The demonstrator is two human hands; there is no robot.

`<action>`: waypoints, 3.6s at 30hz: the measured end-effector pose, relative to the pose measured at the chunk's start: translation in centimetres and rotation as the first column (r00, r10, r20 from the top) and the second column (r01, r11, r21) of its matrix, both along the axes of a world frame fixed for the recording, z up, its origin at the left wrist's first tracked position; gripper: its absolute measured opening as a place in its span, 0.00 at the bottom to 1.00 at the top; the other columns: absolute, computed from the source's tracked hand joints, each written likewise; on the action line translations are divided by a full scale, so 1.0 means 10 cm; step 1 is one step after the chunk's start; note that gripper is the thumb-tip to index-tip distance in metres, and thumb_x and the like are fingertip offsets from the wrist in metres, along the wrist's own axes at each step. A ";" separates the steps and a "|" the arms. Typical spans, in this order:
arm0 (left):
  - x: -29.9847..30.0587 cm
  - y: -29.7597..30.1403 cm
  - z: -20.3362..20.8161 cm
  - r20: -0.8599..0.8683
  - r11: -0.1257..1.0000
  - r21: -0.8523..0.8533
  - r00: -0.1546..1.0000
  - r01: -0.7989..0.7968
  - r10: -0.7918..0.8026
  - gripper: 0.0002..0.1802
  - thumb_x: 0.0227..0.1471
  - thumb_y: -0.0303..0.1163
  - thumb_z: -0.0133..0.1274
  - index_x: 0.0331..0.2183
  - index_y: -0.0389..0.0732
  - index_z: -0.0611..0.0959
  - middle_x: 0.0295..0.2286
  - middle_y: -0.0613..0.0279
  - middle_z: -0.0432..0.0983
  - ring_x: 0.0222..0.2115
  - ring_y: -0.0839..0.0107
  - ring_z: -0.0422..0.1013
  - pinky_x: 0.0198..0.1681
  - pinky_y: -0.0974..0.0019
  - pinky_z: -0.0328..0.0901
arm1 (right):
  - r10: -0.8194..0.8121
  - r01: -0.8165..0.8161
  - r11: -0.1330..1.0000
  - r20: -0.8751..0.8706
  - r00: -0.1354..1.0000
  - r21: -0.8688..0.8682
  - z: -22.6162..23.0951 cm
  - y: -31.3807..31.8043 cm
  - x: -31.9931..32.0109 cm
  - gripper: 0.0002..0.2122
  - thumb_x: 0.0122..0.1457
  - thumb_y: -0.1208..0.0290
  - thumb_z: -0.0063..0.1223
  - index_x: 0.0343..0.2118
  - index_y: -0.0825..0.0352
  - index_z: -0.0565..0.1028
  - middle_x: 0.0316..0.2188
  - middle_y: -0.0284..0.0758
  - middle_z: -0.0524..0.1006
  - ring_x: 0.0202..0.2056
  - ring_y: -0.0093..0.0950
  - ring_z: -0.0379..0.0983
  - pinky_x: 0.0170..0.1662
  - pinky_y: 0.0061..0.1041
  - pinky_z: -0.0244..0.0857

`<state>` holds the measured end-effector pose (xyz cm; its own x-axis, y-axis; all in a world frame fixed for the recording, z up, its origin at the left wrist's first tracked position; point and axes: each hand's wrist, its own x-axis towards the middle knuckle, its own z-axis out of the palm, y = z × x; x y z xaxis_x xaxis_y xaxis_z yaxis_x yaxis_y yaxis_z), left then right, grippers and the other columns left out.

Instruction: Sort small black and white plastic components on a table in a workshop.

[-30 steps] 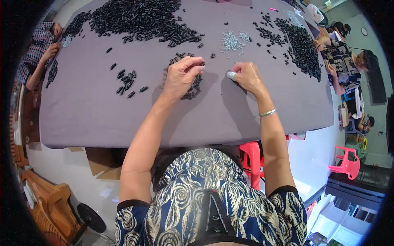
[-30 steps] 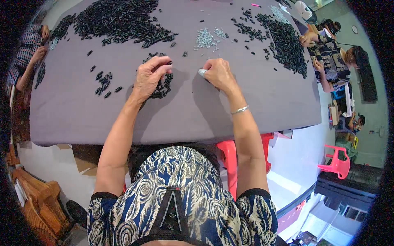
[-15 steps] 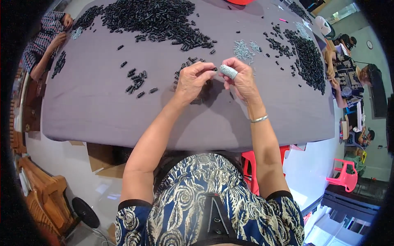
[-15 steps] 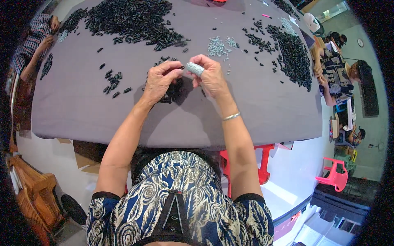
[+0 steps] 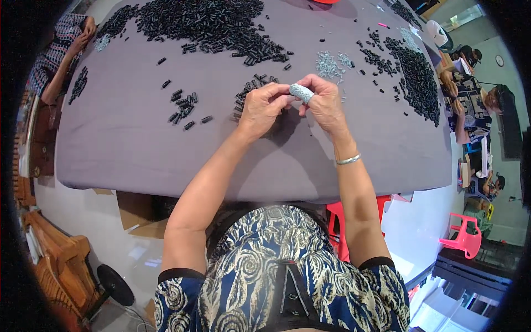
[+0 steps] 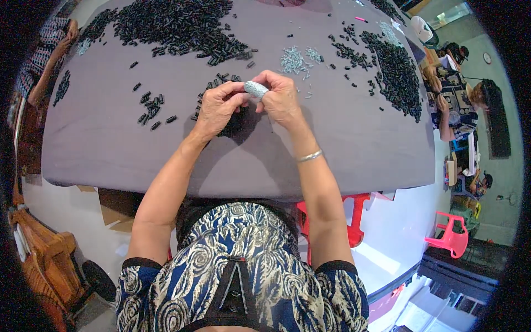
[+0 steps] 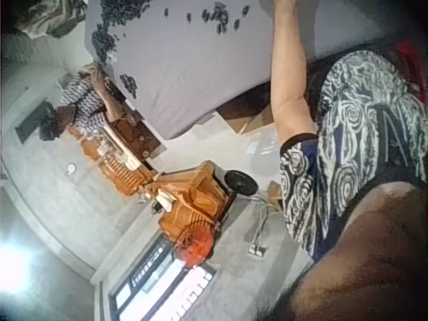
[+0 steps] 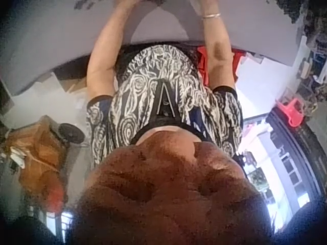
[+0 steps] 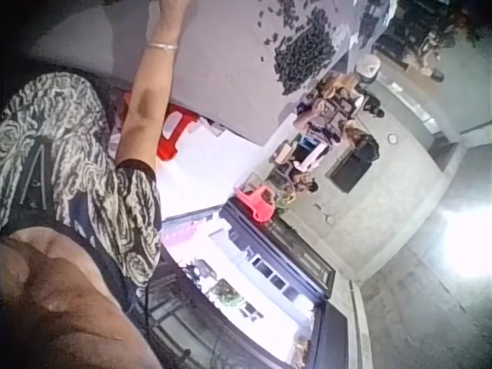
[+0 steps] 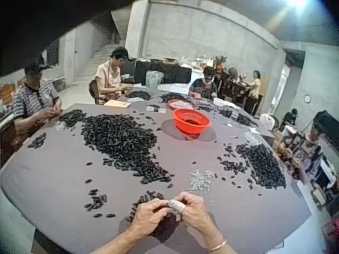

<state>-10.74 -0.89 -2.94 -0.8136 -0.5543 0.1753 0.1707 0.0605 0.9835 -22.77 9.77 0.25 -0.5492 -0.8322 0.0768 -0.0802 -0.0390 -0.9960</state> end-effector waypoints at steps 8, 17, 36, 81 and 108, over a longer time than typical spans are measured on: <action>-0.03 -0.03 -0.05 0.006 0.983 0.141 0.993 -0.119 0.119 0.09 0.50 0.23 0.52 0.35 0.35 0.82 0.28 0.63 0.78 0.25 0.80 0.72 0.27 0.78 0.66 | -0.249 0.226 0.968 -0.550 0.797 -0.111 0.00 -0.05 0.34 0.09 0.50 0.78 0.52 0.36 0.68 0.76 0.28 0.37 0.71 0.31 0.32 0.71 0.35 0.27 0.65; -0.01 -0.18 0.01 -0.106 0.939 0.267 0.962 -0.217 0.253 0.10 0.50 0.25 0.54 0.38 0.34 0.80 0.26 0.64 0.77 0.25 0.80 0.71 0.26 0.77 0.66 | -0.265 0.264 0.958 0.008 0.964 -0.116 -0.03 0.09 0.29 0.12 0.57 0.80 0.43 0.43 0.64 0.73 0.38 0.29 0.71 0.37 0.17 0.67 0.32 0.15 0.64; 0.05 -0.46 0.01 -0.153 0.850 0.233 0.846 -0.472 0.511 0.11 0.51 0.25 0.55 0.39 0.33 0.80 0.28 0.65 0.76 0.25 0.81 0.70 0.24 0.79 0.64 | -0.224 0.242 0.964 -0.151 0.963 0.112 -0.33 -0.07 -0.16 0.04 0.53 0.77 0.50 0.31 0.66 0.77 0.17 0.25 0.69 0.19 0.15 0.63 0.22 0.18 0.56; -0.03 -0.17 -0.09 -0.041 0.971 -0.207 0.992 -0.121 0.115 0.08 0.50 0.25 0.55 0.35 0.34 0.81 0.24 0.69 0.71 0.23 0.83 0.66 0.24 0.77 0.62 | 0.055 0.020 0.974 0.323 0.945 -0.226 -0.27 -0.16 -0.11 0.03 0.55 0.77 0.54 0.32 0.68 0.74 0.24 0.29 0.73 0.23 0.15 0.67 0.23 0.16 0.66; -0.06 -0.10 -0.04 -0.086 0.995 0.060 0.992 -0.084 0.089 0.07 0.51 0.25 0.53 0.35 0.35 0.81 0.25 0.67 0.71 0.24 0.81 0.70 0.26 0.76 0.65 | 0.146 -0.079 0.981 0.396 0.906 -0.179 -0.16 -0.15 -0.09 0.06 0.58 0.71 0.51 0.35 0.66 0.73 0.23 0.27 0.72 0.21 0.14 0.67 0.17 0.16 0.65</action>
<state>-11.38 -1.87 -3.30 -0.7448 -0.6330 0.2113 0.2541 0.0238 0.9669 -23.64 8.24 -1.31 -0.4637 -0.8860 0.0006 0.3435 -0.1805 -0.9216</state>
